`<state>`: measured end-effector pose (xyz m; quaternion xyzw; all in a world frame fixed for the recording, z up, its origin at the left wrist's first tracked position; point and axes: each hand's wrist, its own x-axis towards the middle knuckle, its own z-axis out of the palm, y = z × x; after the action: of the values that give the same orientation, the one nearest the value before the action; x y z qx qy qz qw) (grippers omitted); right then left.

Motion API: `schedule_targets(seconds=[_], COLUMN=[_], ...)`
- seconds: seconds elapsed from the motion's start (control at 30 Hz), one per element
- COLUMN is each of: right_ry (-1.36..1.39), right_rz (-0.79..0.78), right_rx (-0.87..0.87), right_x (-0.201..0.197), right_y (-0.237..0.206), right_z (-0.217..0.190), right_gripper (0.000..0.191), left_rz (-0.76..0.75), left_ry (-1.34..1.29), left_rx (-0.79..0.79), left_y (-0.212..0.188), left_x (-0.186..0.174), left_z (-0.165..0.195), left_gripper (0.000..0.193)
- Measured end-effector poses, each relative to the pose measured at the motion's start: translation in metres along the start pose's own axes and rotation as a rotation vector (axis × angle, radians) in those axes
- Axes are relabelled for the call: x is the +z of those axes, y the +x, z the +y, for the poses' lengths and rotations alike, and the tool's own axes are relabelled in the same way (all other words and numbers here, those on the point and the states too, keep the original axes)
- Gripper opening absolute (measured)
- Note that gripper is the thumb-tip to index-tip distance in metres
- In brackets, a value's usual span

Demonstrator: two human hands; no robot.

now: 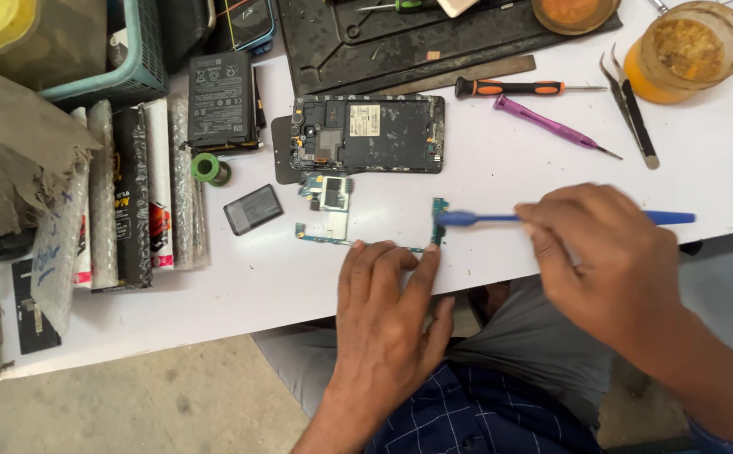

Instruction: The person disassembles a smartphone by removing the back cover and unscrewing internal components. They then use a screwdriver to detach the motherboard and clean it with a spray and a toothbrush.

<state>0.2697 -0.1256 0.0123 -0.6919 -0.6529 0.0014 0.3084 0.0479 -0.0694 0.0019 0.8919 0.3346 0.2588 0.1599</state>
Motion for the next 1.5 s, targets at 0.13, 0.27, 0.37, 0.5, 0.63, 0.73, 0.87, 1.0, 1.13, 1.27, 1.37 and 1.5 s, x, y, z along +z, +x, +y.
schedule_targets(seconds=[0.13,0.27,0.37,0.5,0.63,0.73,0.87,1.0,1.13,1.27,1.37,1.5], right_ry=[-0.005,0.050,0.066,-0.107,-0.163,-0.144,-0.177,-0.105,-0.055,-0.059,-0.124,-0.246], right_rz=[0.071,0.040,0.011,-0.006,-0.042,-0.087,-0.058,-0.050,-0.044,-0.062,-0.066,-0.063], right_rx=[-0.020,0.106,0.188,0.048,0.068,0.150,0.007,-0.023,-0.065,-0.063,-0.058,-0.067], right_x=[-0.007,-0.013,-0.019,-0.025,-0.029,-0.033,-0.025,-0.007,0.008,0.010,-0.002,-0.020], right_y=[0.001,0.000,-0.005,-0.016,-0.028,-0.037,-0.037,-0.027,-0.020,-0.020,-0.024,-0.036], right_z=[0.004,0.006,0.012,0.024,0.034,0.036,0.033,0.017,-0.001,0.002,0.020,0.038], right_gripper=[0.015,0.015,0.015,0.012,0.012,0.013,0.006,0.010,0.018,0.018,0.014,0.010], left_rz=[-0.005,0.041,0.135,0.129,0.086,0.082,0.051,0.034,0.017,0.011,0.014,0.024], left_ry=[-0.108,-0.237,-0.198,0.003,0.030,0.059,0.064,0.070,0.084,0.100,0.099,0.088], left_rx=[0.037,0.055,-0.036,-0.104,-0.096,-0.067,-0.057,-0.040,-0.038,-0.048,-0.051,-0.050], left_y=[0.007,0.009,0.008,0.002,-0.005,-0.007,-0.009,-0.011,-0.011,-0.012,-0.012,-0.013], left_x=[0.007,0.008,-0.001,-0.012,-0.007,-0.002,-0.002,-0.002,-0.001,0.000,0.002,0.003], left_z=[0.021,0.037,0.021,-0.011,-0.019,-0.020,-0.023,-0.024,-0.023,-0.023,-0.025,-0.028], left_gripper=[0.054,0.052,0.044,0.040,0.038,0.040,0.047,0.056,0.058,0.056,0.054,0.052])
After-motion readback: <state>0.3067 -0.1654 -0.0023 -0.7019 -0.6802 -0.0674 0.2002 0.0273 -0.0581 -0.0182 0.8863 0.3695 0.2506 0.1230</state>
